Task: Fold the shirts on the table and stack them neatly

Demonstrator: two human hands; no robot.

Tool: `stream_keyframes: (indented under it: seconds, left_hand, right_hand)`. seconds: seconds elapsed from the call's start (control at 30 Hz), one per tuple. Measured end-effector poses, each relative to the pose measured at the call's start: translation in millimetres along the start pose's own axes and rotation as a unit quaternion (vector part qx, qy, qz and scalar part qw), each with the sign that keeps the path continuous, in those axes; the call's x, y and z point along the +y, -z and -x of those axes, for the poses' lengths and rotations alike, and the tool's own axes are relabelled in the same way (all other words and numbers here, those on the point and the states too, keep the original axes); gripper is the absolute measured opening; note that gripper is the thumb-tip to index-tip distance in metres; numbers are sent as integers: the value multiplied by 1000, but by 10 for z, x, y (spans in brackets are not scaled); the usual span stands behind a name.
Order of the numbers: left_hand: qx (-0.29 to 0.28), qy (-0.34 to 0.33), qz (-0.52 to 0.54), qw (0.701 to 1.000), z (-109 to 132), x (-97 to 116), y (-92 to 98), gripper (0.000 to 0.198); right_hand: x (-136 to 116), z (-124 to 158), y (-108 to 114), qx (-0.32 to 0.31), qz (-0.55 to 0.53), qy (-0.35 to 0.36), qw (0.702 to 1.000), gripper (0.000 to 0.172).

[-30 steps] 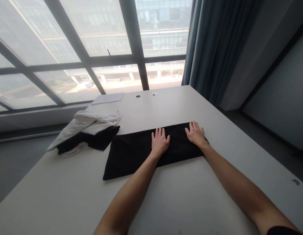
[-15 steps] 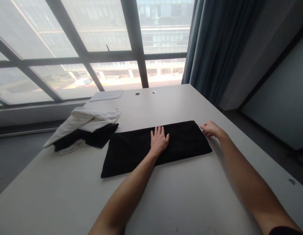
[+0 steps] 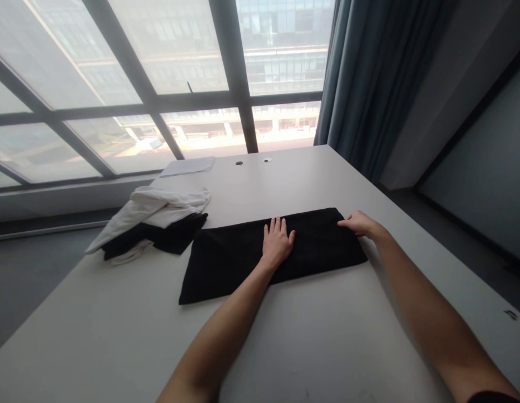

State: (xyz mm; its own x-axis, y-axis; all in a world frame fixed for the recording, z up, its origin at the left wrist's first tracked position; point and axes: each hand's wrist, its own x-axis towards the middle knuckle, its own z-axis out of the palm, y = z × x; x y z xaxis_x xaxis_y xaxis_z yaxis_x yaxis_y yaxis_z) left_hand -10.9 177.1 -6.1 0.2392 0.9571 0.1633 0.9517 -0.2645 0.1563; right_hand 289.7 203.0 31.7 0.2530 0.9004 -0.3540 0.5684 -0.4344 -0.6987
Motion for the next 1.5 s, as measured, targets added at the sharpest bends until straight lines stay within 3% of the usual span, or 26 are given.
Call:
stream_keyframes:
  seconds: [0.47,0.9,1.33,1.5]
  left_hand:
    - [1,-3,13,1000,1,-6,16,66]
    - [5,-3,9,1000,-10,-19,-10,64]
    - [-2,5,37,999,-9,-2,40,62]
    - [16,8,134,991,-44,8,181,53]
  right_hand:
    - [-163,212,103,-79,-63,-10,995,19]
    - [-197,249,217,-153,-146,66,975,26]
    - [-603,642,158,-110,-180,119,970,20]
    - [-744,755,58,-72,-184,116,973,27]
